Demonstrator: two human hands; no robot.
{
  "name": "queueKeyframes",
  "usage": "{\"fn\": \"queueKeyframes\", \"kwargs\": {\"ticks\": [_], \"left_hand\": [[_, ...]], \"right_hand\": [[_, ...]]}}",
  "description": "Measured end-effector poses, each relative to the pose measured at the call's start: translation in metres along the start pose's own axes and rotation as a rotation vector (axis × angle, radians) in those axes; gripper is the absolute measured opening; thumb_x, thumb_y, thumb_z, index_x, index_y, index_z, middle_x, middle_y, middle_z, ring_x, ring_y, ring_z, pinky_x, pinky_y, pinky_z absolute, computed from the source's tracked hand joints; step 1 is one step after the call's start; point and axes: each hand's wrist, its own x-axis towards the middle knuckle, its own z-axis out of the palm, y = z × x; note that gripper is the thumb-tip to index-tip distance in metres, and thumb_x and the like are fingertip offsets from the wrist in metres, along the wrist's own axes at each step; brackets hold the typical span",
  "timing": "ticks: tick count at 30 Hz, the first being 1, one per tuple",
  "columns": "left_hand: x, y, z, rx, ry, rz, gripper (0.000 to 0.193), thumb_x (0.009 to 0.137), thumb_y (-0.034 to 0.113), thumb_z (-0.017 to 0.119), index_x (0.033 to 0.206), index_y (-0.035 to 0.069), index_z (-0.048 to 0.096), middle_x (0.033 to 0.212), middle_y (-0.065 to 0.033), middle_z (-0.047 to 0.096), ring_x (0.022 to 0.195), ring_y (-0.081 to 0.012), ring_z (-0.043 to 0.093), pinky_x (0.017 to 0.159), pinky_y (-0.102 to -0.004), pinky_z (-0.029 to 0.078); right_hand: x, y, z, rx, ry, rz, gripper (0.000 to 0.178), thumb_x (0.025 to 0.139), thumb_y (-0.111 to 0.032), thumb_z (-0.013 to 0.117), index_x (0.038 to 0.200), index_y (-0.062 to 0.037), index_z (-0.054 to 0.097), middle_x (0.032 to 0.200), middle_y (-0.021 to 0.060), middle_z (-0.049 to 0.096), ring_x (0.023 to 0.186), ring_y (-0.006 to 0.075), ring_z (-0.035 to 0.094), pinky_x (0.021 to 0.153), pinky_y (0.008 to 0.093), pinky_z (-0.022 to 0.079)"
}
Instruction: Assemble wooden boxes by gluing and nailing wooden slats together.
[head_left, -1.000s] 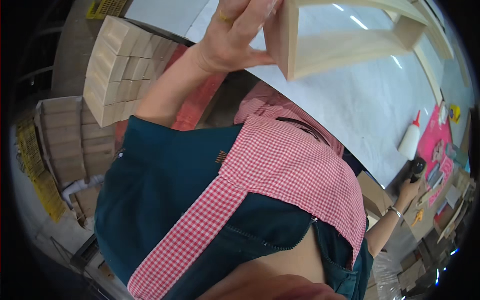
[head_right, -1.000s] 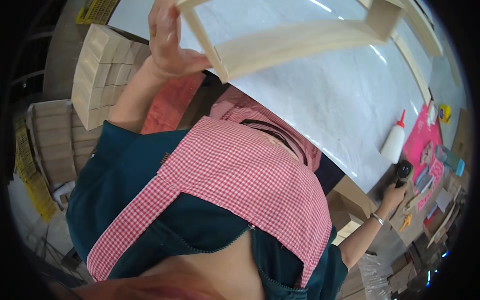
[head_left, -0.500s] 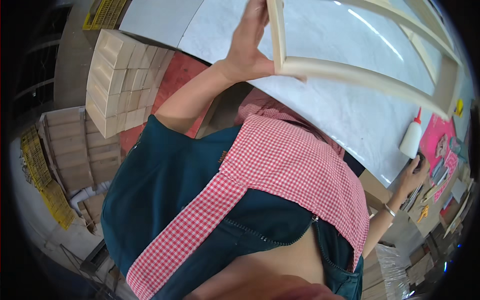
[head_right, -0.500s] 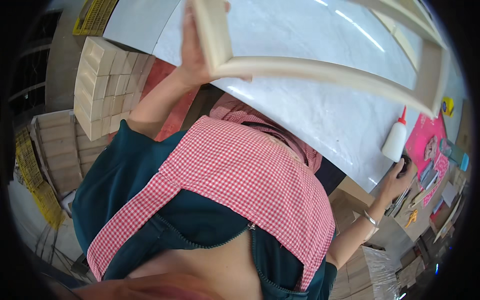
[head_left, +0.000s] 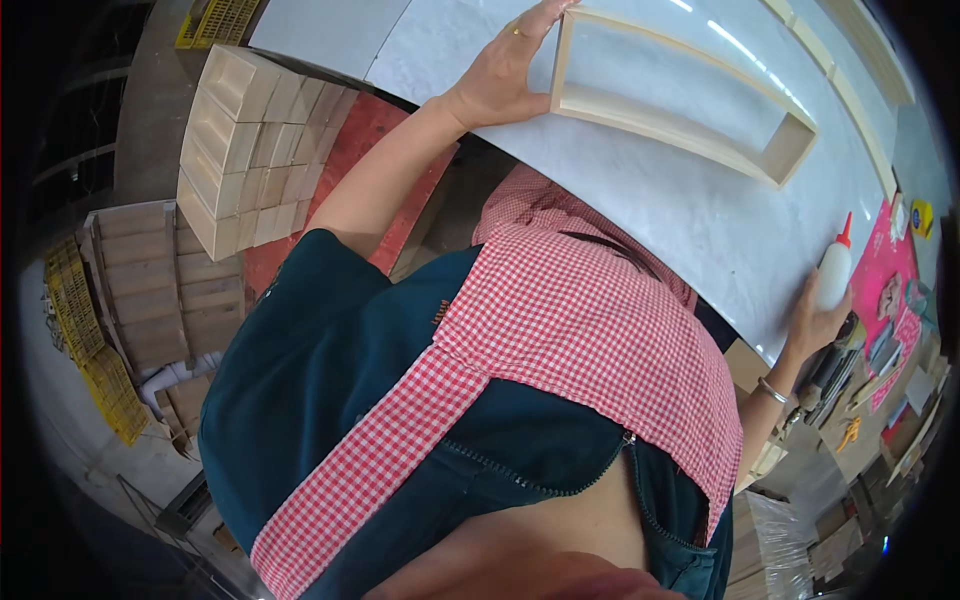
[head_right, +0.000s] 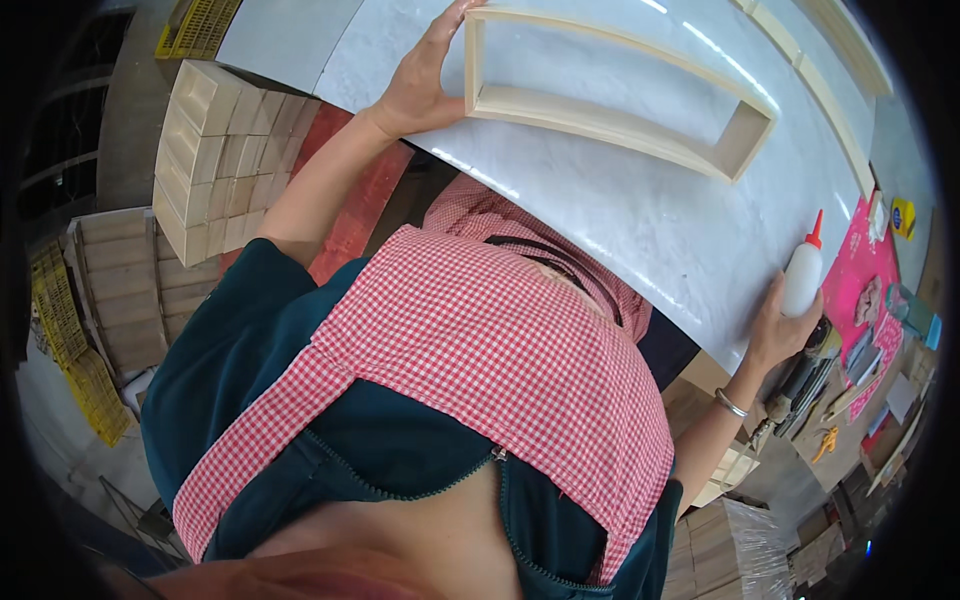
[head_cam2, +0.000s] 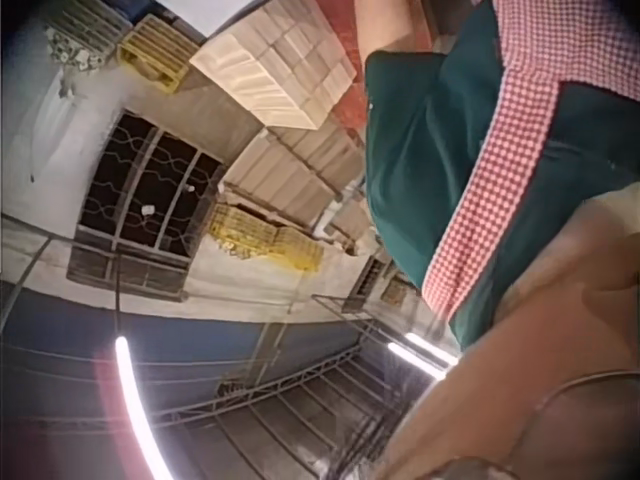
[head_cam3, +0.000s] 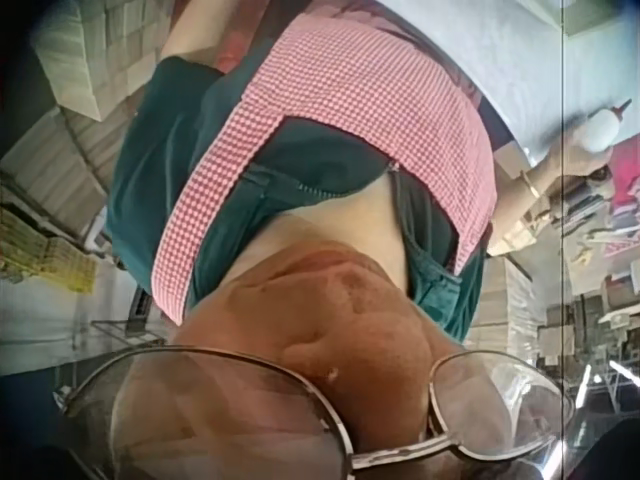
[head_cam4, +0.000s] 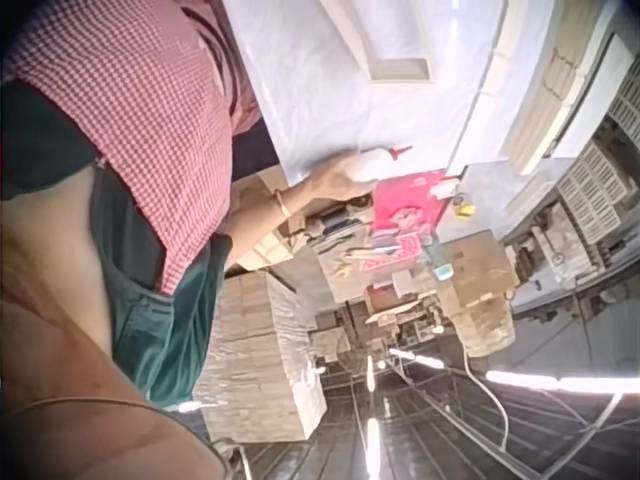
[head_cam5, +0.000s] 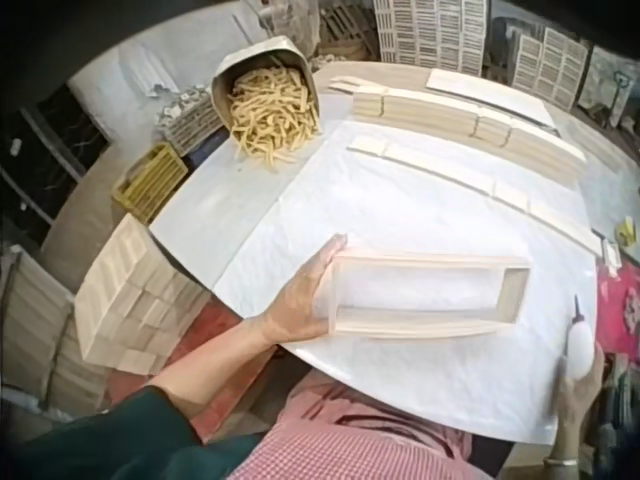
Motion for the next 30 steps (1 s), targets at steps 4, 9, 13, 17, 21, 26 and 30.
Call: {"fn": "queueKeyframes", "kwargs": {"ticks": [4,9,13,17,21,26,30], "left_hand": [[-0.018,-0.014,0.003,0.003,0.084,0.103,0.109,0.078,0.024,0.084,0.156,-0.002,0.013,0.161,-0.0283,0.019,0.147,-0.0415,0.029,0.121,-0.044,0.028],[-0.03,-0.025,0.006,0.063,0.102,0.095,0.106,0.079,0.024,0.082,0.156,-0.003,0.014,0.16,-0.0294,0.022,0.145,-0.0436,0.032,0.121,-0.0447,0.028],[-0.035,-0.028,0.006,0.069,0.085,0.085,0.107,0.078,0.025,0.083,0.156,-0.003,0.014,0.16,-0.0289,0.022,0.145,-0.0441,0.031,0.121,-0.0451,0.028],[-0.034,-0.023,0.007,0.031,0.094,0.044,0.11,0.077,0.027,0.084,0.157,-0.002,0.014,0.16,-0.0287,0.023,0.145,-0.0427,0.032,0.121,-0.044,0.027],[-0.031,-0.02,0.008,-0.012,0.082,-0.042,0.113,0.076,0.029,0.085,0.157,-0.002,0.013,0.159,-0.0285,0.024,0.146,-0.0412,0.031,0.121,-0.0428,0.027],[-0.018,-0.002,0.007,-0.057,0.028,-0.21,0.117,0.075,0.034,0.086,0.157,-0.002,0.012,0.159,-0.0278,0.025,0.146,-0.0396,0.032,0.12,-0.0414,0.028],[0.001,0.0,0.008,-0.103,-0.034,-0.27,0.118,0.075,0.039,0.085,0.158,-0.002,0.011,0.159,-0.0271,0.026,0.146,-0.0391,0.031,0.12,-0.0415,0.027]], "right_hand": [[0.003,0.006,0.002,0.027,-0.011,0.045,0.068,0.082,-0.042,0.08,0.13,0.0002,0.057,0.12,0.0177,0.067,0.1,0.0307,0.068,0.086,0.0378,0.054],[0.002,0.009,0.007,-0.008,0.029,-0.002,0.067,0.083,-0.043,0.08,0.13,-0.0005,0.058,0.119,0.0175,0.067,0.1,0.0304,0.068,0.086,0.0372,0.054],[0.0,0.011,0.007,0.027,-0.007,0.088,0.072,0.082,-0.051,0.077,0.132,-0.0045,0.057,0.124,0.0173,0.066,0.106,0.0322,0.066,0.09,0.0383,0.052],[-0.001,0.011,0.009,0.024,-0.006,0.094,0.073,0.082,-0.052,0.077,0.133,-0.0046,0.057,0.124,0.0172,0.065,0.105,0.032,0.066,0.09,0.0383,0.052],[-0.001,0.01,0.009,0.014,0.005,0.079,0.071,0.082,-0.048,0.079,0.132,-0.0034,0.057,0.122,0.0173,0.066,0.103,0.0306,0.067,0.088,0.0376,0.053],[0.001,0.005,0.007,0.023,0.009,0.078,0.07,0.083,-0.044,0.08,0.132,-0.0007,0.055,0.12,0.0188,0.065,0.101,0.0297,0.067,0.086,0.0369,0.054],[0.005,0.021,0.007,0.212,0.015,0.174,0.07,0.084,-0.04,0.08,0.129,0.0044,0.051,0.116,0.0231,0.062,0.096,0.0292,0.067,0.084,0.0351,0.055]]}}
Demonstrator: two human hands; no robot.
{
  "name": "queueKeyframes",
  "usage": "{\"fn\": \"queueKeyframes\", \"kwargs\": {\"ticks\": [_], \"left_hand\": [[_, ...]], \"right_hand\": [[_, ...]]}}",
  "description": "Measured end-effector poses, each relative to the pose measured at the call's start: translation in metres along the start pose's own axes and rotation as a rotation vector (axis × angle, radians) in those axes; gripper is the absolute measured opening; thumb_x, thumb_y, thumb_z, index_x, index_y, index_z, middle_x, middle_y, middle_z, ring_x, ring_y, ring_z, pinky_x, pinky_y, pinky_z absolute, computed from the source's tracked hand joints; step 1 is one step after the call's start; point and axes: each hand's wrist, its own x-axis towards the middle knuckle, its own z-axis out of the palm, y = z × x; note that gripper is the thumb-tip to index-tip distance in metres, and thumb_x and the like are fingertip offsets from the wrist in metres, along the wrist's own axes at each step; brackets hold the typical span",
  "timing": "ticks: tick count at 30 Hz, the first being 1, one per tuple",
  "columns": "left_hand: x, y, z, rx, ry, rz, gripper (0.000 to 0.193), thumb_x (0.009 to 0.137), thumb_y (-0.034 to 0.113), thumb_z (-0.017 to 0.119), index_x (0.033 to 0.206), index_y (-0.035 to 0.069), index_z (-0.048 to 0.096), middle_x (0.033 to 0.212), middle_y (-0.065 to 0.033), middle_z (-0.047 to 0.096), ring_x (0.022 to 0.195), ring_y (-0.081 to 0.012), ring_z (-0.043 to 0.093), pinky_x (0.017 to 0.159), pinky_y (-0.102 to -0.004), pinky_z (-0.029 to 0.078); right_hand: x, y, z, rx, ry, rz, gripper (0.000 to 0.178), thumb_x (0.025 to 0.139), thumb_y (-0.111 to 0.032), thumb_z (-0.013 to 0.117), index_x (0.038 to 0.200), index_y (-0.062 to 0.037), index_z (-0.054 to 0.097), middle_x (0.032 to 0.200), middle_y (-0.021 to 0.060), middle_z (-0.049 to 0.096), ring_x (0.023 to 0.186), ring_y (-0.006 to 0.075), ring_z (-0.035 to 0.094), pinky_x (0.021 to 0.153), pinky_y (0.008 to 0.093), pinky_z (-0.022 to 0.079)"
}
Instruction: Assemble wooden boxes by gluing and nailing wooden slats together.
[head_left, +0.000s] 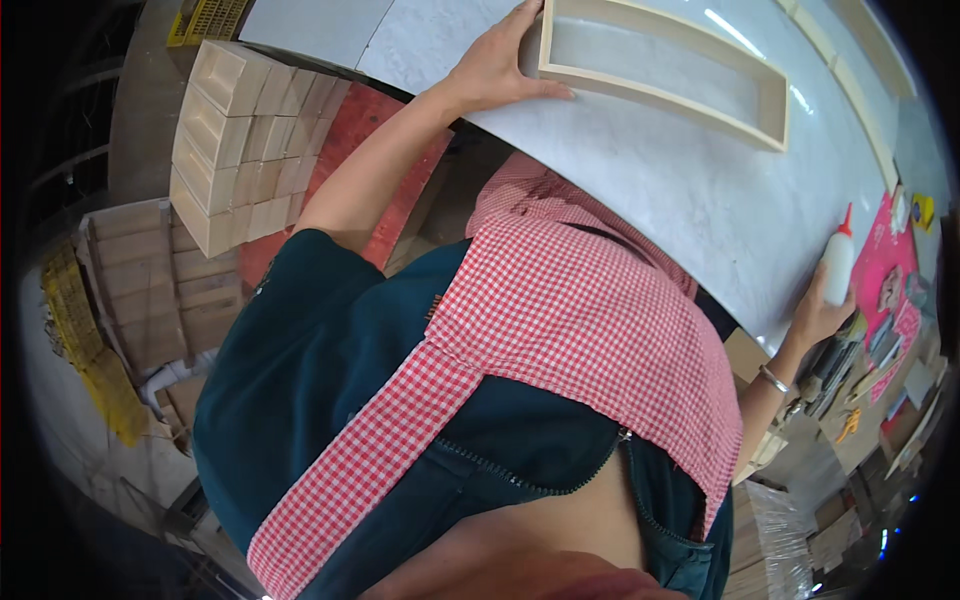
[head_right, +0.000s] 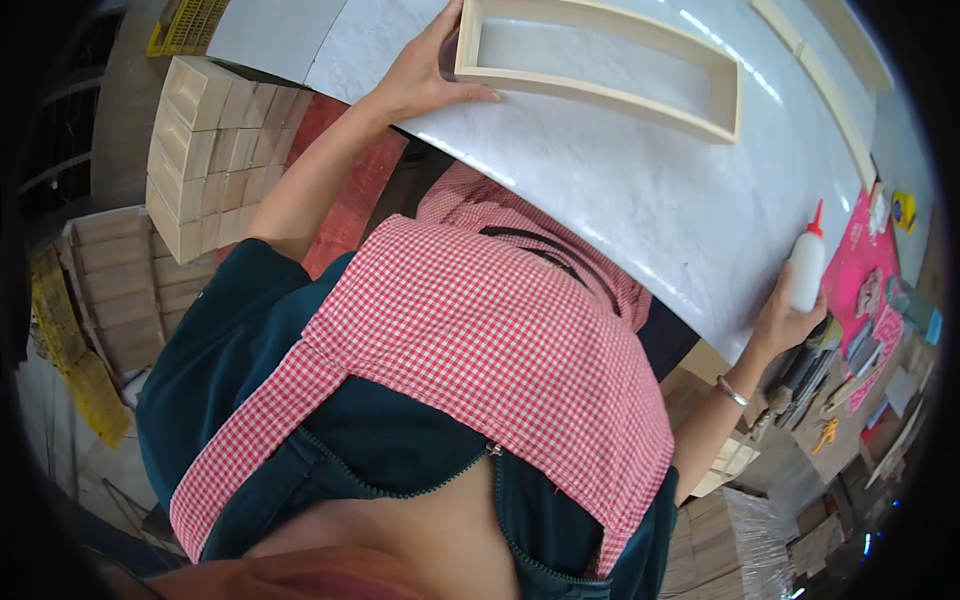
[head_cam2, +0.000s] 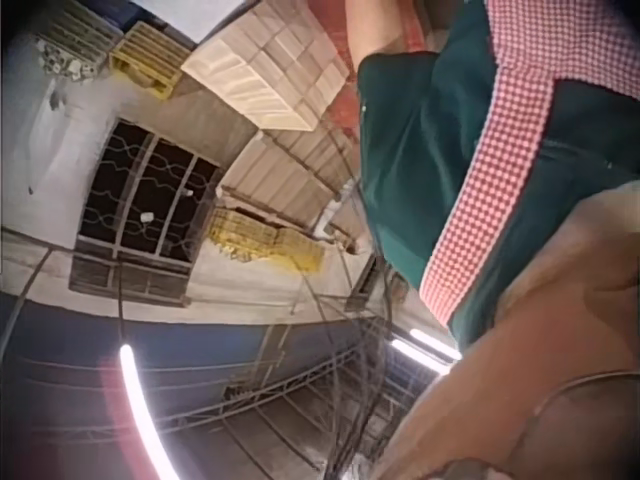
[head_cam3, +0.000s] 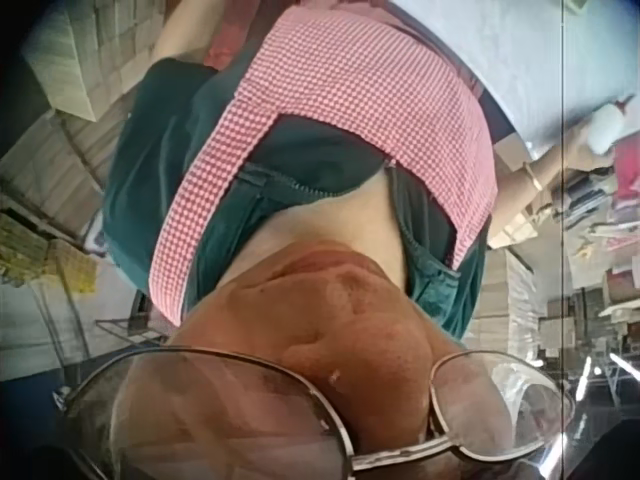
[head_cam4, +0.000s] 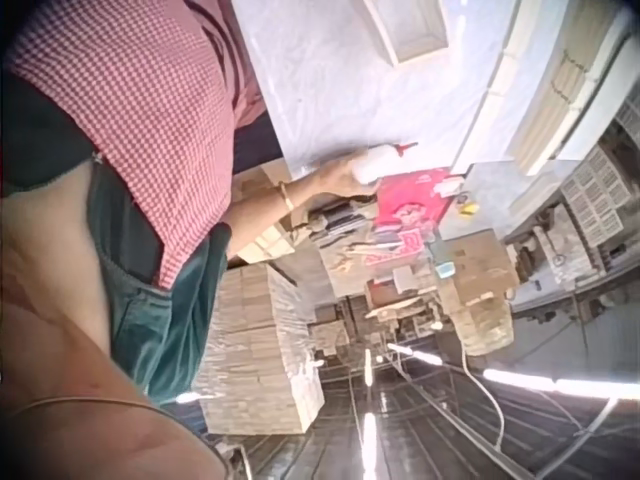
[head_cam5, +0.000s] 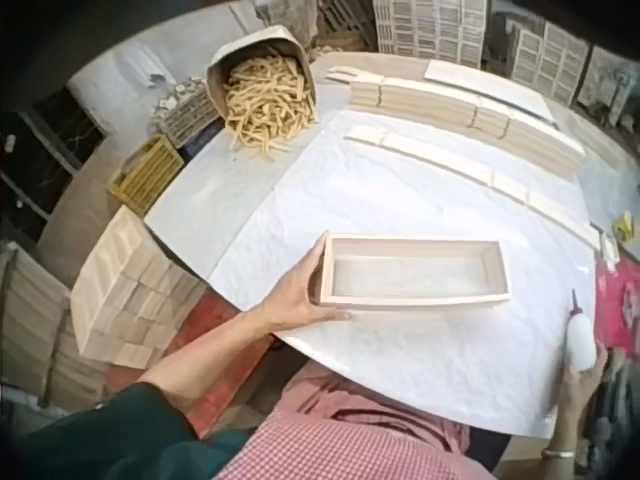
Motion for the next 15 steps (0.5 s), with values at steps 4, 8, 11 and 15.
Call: {"fn": "queueKeyframes", "kwargs": {"ticks": [4,8,11,15], "left_hand": [[0.02,-0.003,-0.002,-0.026,-0.095,0.06,0.121,0.076,0.046,0.083,0.158,-0.001,0.008,0.159,-0.0267,0.027,0.147,-0.0392,0.028,0.121,-0.0439,0.024],[0.038,0.019,0.008,0.481,-0.14,0.126,0.098,0.076,0.052,0.08,0.147,0.0,0.037,0.154,-0.0265,0.035,0.144,-0.0393,0.033,0.12,-0.0475,0.024],[0.021,0.009,0.032,0.471,0.113,0.179,0.07,0.083,0.038,0.075,0.14,0.007,0.05,0.144,-0.014,0.05,0.141,-0.0321,0.039,0.116,-0.0446,0.03],[-0.002,0.001,0.053,0.418,0.37,0.194,0.044,0.09,0.026,0.07,0.132,0.014,0.064,0.134,-0.0008,0.064,0.139,-0.0248,0.044,0.113,-0.042,0.034]], "right_hand": [[0.007,-0.062,-0.015,0.221,-0.005,0.053,0.059,0.088,-0.035,0.077,0.123,0.0053,0.051,0.111,0.0229,0.061,0.09,0.0291,0.067,0.076,0.0339,0.057],[0.012,-0.13,-0.024,0.872,-0.013,-0.065,0.048,0.092,-0.029,0.072,0.119,0.0044,0.052,0.107,0.021,0.06,0.085,0.0285,0.066,0.068,0.0328,0.057],[0.008,-0.168,-0.007,0.902,-0.163,-0.11,0.041,0.091,-0.02,0.069,0.122,0.0021,0.053,0.109,0.0191,0.06,0.085,0.0266,0.064,0.068,0.0322,0.057],[-0.023,-0.213,0.027,0.75,-0.342,-0.277,0.044,0.088,-0.02,0.072,0.125,-0.0028,0.055,0.111,0.014,0.061,0.094,0.0228,0.061,0.077,0.0316,0.054]]}}
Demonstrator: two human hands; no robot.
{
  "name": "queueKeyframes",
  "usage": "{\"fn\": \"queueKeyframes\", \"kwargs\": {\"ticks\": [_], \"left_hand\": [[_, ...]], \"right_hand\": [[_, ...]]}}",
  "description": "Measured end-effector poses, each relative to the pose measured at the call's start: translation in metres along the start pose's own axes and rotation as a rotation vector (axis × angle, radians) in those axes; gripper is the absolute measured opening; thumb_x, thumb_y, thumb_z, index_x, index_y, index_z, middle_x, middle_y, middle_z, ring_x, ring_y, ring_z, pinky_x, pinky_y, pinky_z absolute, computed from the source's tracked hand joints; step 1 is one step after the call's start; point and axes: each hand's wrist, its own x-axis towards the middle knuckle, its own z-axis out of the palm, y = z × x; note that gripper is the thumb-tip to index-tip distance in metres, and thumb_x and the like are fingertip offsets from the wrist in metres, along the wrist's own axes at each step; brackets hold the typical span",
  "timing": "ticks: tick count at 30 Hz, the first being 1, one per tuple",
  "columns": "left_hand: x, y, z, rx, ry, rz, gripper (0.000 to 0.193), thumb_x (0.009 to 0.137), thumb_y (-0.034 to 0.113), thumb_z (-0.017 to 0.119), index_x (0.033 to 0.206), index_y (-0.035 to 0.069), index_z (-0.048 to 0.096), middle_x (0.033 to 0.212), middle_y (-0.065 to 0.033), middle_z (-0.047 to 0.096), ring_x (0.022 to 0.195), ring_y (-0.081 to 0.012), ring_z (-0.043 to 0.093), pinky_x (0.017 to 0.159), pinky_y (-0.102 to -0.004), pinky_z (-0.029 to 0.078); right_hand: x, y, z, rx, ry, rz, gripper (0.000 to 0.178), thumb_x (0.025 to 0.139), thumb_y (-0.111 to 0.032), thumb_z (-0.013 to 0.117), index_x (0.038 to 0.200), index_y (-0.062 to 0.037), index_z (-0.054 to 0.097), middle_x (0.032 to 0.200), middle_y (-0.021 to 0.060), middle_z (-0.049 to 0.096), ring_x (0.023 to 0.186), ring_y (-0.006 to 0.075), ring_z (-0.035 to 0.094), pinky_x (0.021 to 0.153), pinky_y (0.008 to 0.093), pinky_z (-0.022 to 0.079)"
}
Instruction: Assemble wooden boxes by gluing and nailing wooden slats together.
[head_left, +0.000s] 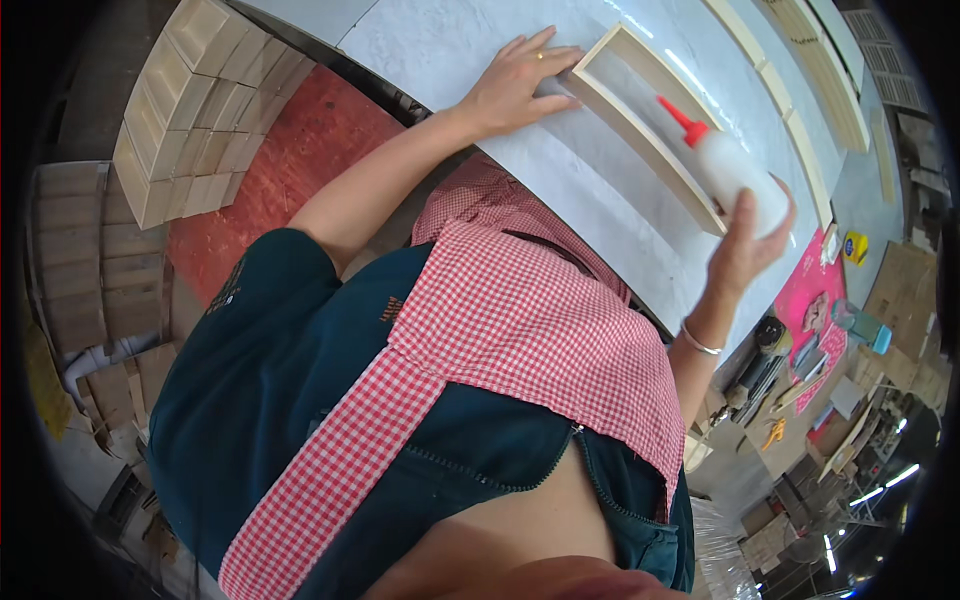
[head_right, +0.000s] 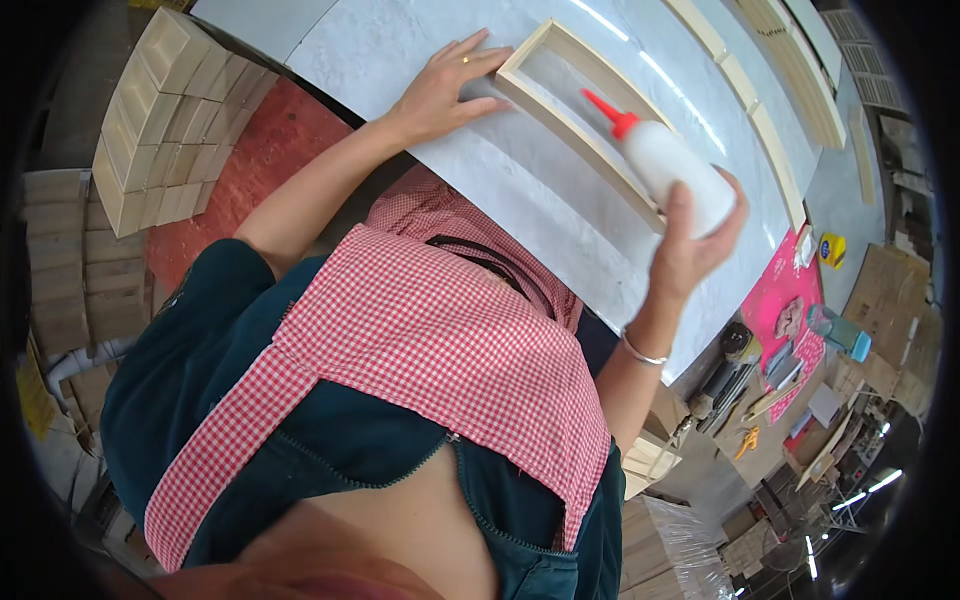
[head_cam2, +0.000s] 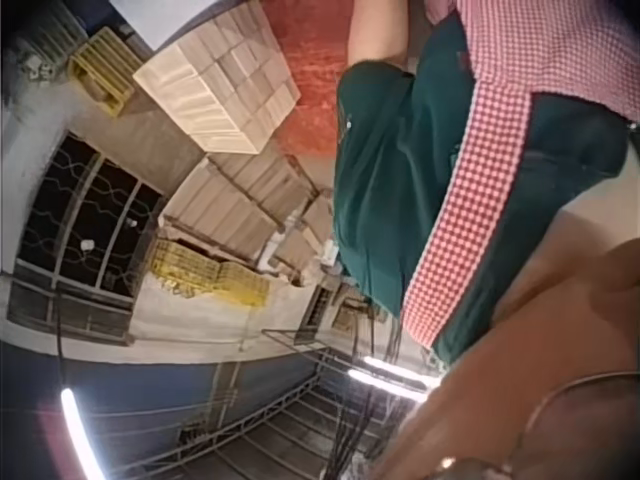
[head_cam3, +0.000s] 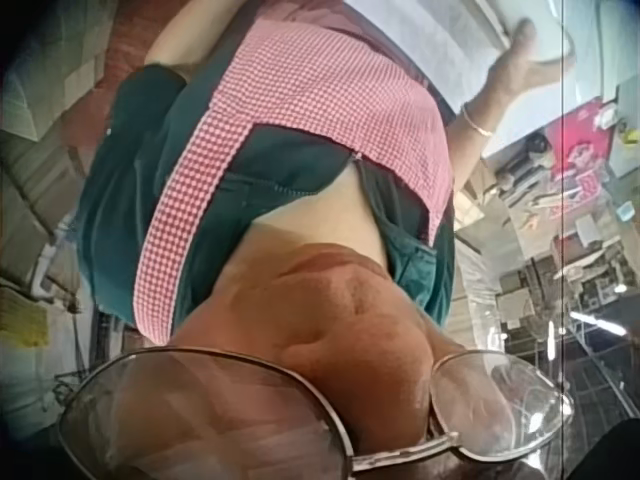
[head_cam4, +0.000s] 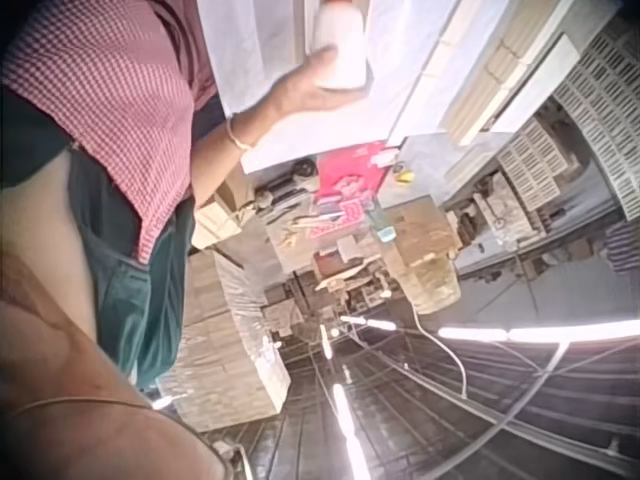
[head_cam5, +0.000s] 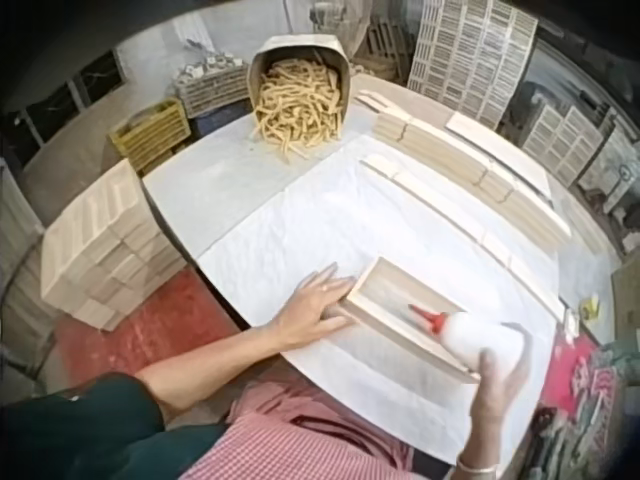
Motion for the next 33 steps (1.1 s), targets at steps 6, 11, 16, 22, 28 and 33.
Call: {"fn": "queueKeyframes", "kwargs": {"ticks": [6,11,16,22,28,33], "left_hand": [[-0.012,0.014,-0.004,-0.139,0.055,-0.166,0.033,0.092,0.03,0.069,0.122,0.016,0.072,0.131,0.0013,0.067,0.141,-0.0247,0.043,0.115,-0.0428,0.033],[-0.011,0.017,-0.004,-0.179,0.075,-0.211,0.027,0.091,0.028,0.07,0.115,0.016,0.076,0.125,0.0012,0.071,0.139,-0.0251,0.046,0.114,-0.0423,0.034],[-0.01,0.017,-0.004,-0.181,0.083,-0.221,0.025,0.09,0.025,0.071,0.112,0.015,0.077,0.123,0.001,0.072,0.137,-0.0253,0.048,0.113,-0.0412,0.036],[-0.007,0.022,-0.01,-0.163,0.09,-0.225,0.022,0.088,0.017,0.073,0.109,0.014,0.078,0.121,-0.0018,0.072,0.135,-0.0265,0.051,0.111,-0.0387,0.041],[-0.006,0.023,-0.013,-0.175,0.084,-0.238,0.022,0.087,0.014,0.073,0.108,0.012,0.078,0.12,-0.003,0.073,0.135,-0.0273,0.051,0.11,-0.0382,0.042],[-0.005,0.026,-0.014,-0.169,0.078,-0.225,0.021,0.088,0.014,0.073,0.108,0.011,0.078,0.12,-0.0033,0.073,0.134,-0.0276,0.051,0.109,-0.0383,0.043]], "right_hand": [[-0.005,-0.009,0.044,-0.069,-0.135,-0.121,0.048,0.086,-0.018,0.074,0.126,-0.0021,0.053,0.113,0.0154,0.061,0.097,0.0264,0.063,0.081,0.0338,0.055],[-0.005,-0.011,0.058,-0.076,-0.184,-0.231,0.054,0.082,-0.015,0.079,0.126,-0.0034,0.05,0.112,0.0143,0.061,0.097,0.0273,0.063,0.084,0.034,0.054],[-0.005,-0.013,0.067,-0.035,-0.203,-0.236,0.056,0.08,-0.015,0.081,0.125,-0.0033,0.05,0.112,0.0137,0.061,0.097,0.0275,0.064,0.083,0.0341,0.054],[0.001,-0.015,0.071,-0.061,-0.198,-0.265,0.056,0.079,-0.015,0.082,0.124,-0.0034,0.051,0.112,0.0129,0.062,0.095,0.0265,0.064,0.082,0.0345,0.054],[0.016,-0.013,0.078,-0.133,-0.133,-0.301,0.056,0.079,-0.017,0.083,0.123,-0.0036,0.052,0.11,0.0128,0.062,0.093,0.0261,0.064,0.079,0.034,0.055],[0.032,-0.01,0.085,-0.199,-0.055,-0.348,0.056,0.079,-0.019,0.083,0.123,-0.0036,0.052,0.108,0.0128,0.063,0.091,0.0264,0.064,0.077,0.0336,0.055]]}}
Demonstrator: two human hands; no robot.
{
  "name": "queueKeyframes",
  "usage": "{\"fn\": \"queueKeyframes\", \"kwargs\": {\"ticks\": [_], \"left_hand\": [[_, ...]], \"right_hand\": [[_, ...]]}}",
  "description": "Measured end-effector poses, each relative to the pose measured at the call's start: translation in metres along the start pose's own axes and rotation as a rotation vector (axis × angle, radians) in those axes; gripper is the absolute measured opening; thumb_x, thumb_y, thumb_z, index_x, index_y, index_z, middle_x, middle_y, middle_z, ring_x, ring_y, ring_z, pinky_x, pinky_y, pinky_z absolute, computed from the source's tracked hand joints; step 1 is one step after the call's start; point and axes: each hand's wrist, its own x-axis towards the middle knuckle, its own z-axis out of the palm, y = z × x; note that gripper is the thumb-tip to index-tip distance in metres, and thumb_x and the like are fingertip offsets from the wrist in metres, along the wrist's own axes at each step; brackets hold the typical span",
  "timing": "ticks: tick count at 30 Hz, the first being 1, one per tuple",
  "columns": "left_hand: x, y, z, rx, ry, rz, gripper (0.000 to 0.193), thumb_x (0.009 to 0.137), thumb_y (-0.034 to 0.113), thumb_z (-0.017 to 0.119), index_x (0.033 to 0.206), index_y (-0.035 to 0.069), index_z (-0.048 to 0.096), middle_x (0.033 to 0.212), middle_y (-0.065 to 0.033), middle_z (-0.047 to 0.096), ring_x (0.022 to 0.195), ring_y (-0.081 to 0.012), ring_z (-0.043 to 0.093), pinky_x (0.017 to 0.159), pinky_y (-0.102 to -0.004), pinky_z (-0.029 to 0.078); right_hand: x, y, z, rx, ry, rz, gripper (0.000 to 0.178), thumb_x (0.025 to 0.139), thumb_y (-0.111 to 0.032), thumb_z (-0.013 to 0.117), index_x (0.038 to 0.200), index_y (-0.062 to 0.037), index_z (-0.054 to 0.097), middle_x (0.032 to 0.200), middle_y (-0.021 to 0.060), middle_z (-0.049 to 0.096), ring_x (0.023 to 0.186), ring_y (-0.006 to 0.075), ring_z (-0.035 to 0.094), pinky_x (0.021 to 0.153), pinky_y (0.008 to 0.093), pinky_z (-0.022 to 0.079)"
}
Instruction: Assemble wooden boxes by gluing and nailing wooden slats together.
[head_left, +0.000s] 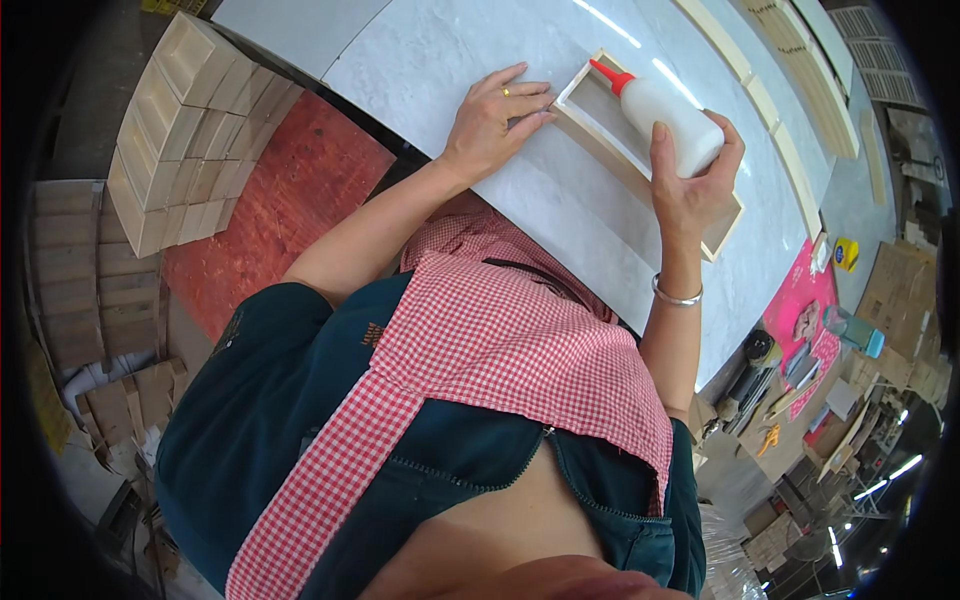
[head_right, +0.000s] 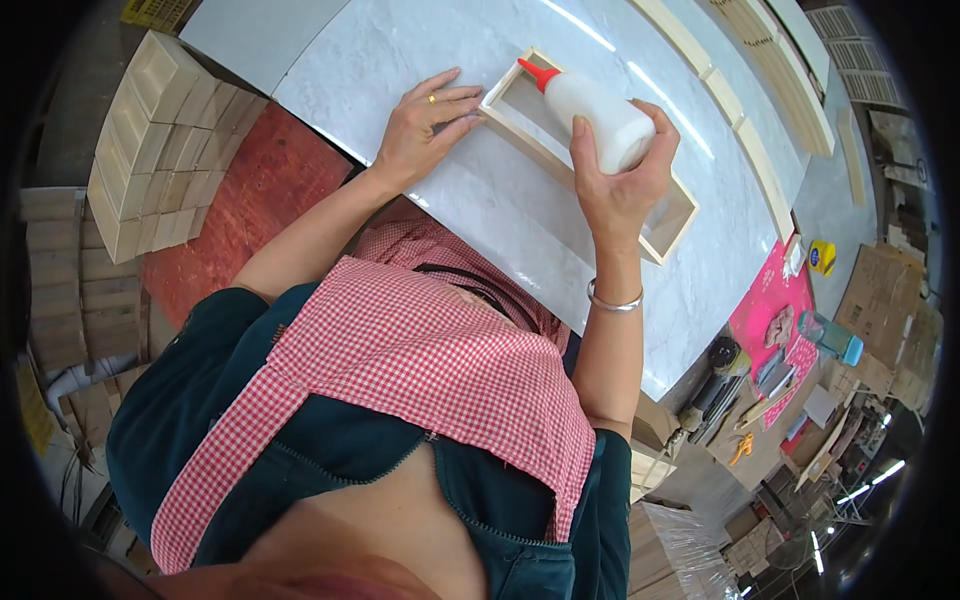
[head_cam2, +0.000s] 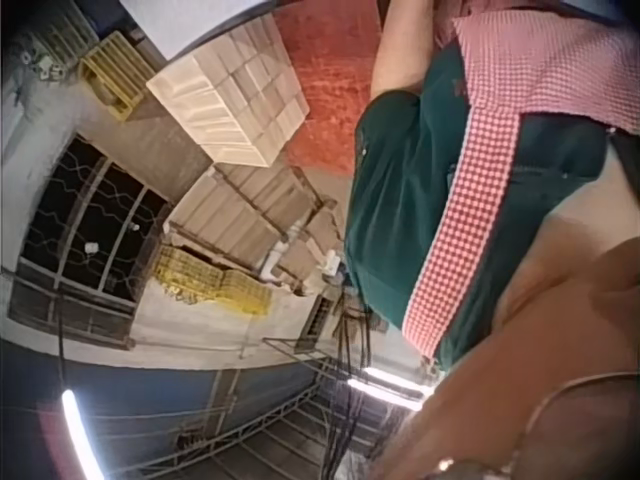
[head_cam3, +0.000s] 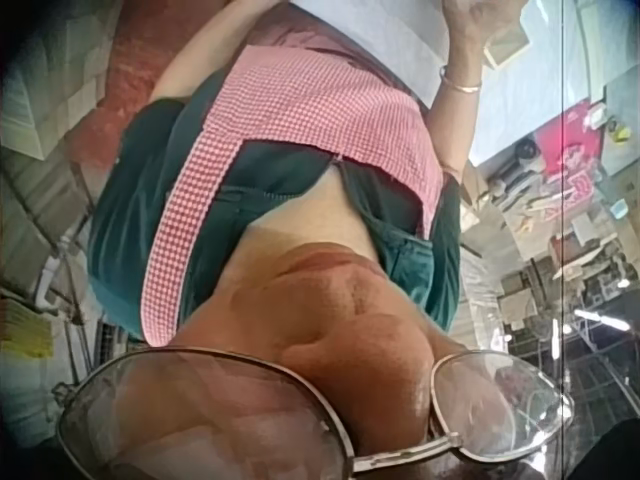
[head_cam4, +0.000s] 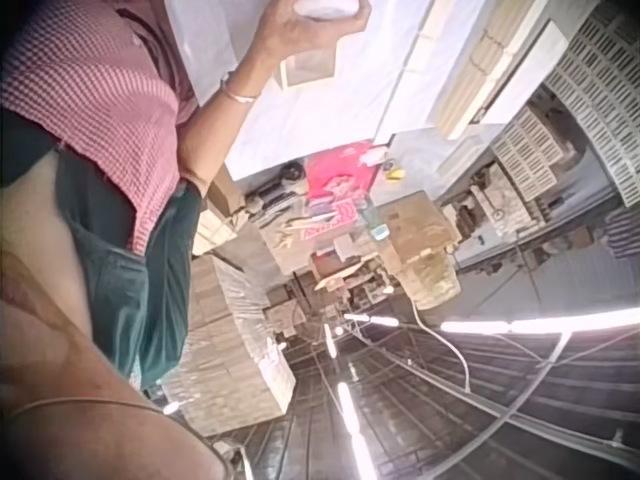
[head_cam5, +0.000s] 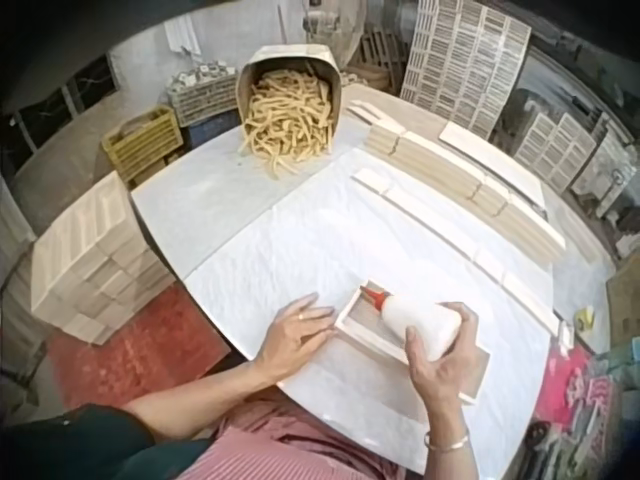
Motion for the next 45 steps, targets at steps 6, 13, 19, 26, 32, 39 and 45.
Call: {"fn": "queueKeyframes", "kwargs": {"ticks": [6,13,19,26,32,39,45], "left_hand": [[-0.002,-0.005,0.003,-0.025,0.003,-0.01,0.023,0.089,0.022,0.071,0.109,0.013,0.078,0.119,0.0,0.073,0.133,-0.0255,0.052,0.11,-0.0396,0.039],[0.0,0.0,-0.001,-0.008,-0.019,-0.014,0.024,0.088,0.013,0.072,0.111,0.011,0.077,0.12,-0.0036,0.073,0.134,-0.0274,0.052,0.109,-0.0382,0.043],[0.0,-0.004,0.002,-0.016,-0.006,-0.017,0.023,0.089,0.019,0.071,0.111,0.012,0.078,0.119,-0.0022,0.073,0.132,-0.0263,0.052,0.11,-0.0383,0.041],[0.001,-0.005,0.001,-0.05,-0.012,-0.007,0.023,0.09,0.019,0.07,0.111,0.011,0.078,0.119,-0.004,0.073,0.131,-0.0265,0.053,0.109,-0.0379,0.043],[0.001,0.001,0.0,-0.044,-0.026,-0.025,0.023,0.089,0.017,0.071,0.111,0.01,0.077,0.119,-0.0065,0.073,0.131,-0.0271,0.053,0.108,-0.0381,0.044],[0.0,-0.001,0.0,-0.041,-0.025,-0.026,0.023,0.089,0.017,0.071,0.11,0.009,0.077,0.118,-0.0072,0.073,0.131,-0.0276,0.054,0.108,-0.0382,0.045],[0.001,0.0,0.0,-0.04,-0.018,-0.021,0.023,0.088,0.015,0.072,0.109,0.009,0.078,0.117,-0.0073,0.073,0.129,-0.0281,0.055,0.107,-0.0383,0.045]], "right_hand": [[0.01,0.007,0.003,-0.009,0.012,0.051,0.052,0.085,-0.027,0.08,0.123,-0.0045,0.053,0.112,0.014,0.063,0.095,0.0257,0.064,0.08,0.0335,0.054],[0.006,0.008,-0.015,-0.059,0.03,0.074,0.052,0.083,-0.025,0.081,0.122,-0.0037,0.054,0.108,0.014,0.063,0.091,0.0266,0.064,0.078,0.0341,0.055],[-0.008,0.02,-0.041,-0.12,0.084,0.082,0.052,0.081,-0.023,0.082,0.121,-0.003,0.054,0.105,0.0139,0.064,0.088,0.0266,0.065,0.078,0.0338,0.055],[-0.024,0.033,-0.072,-0.137,0.159,0.164,0.051,0.082,-0.024,0.081,0.12,-0.0027,0.055,0.106,0.0143,0.064,0.087,0.026,0.064,0.078,0.033,0.054],[-0.015,0.035,-0.058,-0.053,0.175,0.165,0.05,0.082,-0.024,0.081,0.119,-0.0022,0.055,0.104,0.0139,0.064,0.087,0.0257,0.064,0.078,0.033,0.054],[-0.011,0.031,-0.059,-0.047,0.155,0.176,0.049,0.082,-0.024,0.081,0.118,-0.0023,0.056,0.102,0.0132,0.065,0.086,0.0253,0.064,0.078,0.0337,0.054],[-0.021,0.043,-0.091,-0.14,0.174,0.175,0.048,0.082,-0.023,0.081,0.117,-0.0021,0.057,0.102,0.0134,0.065,0.085,0.0249,0.064,0.077,0.0336,0.054]]}}
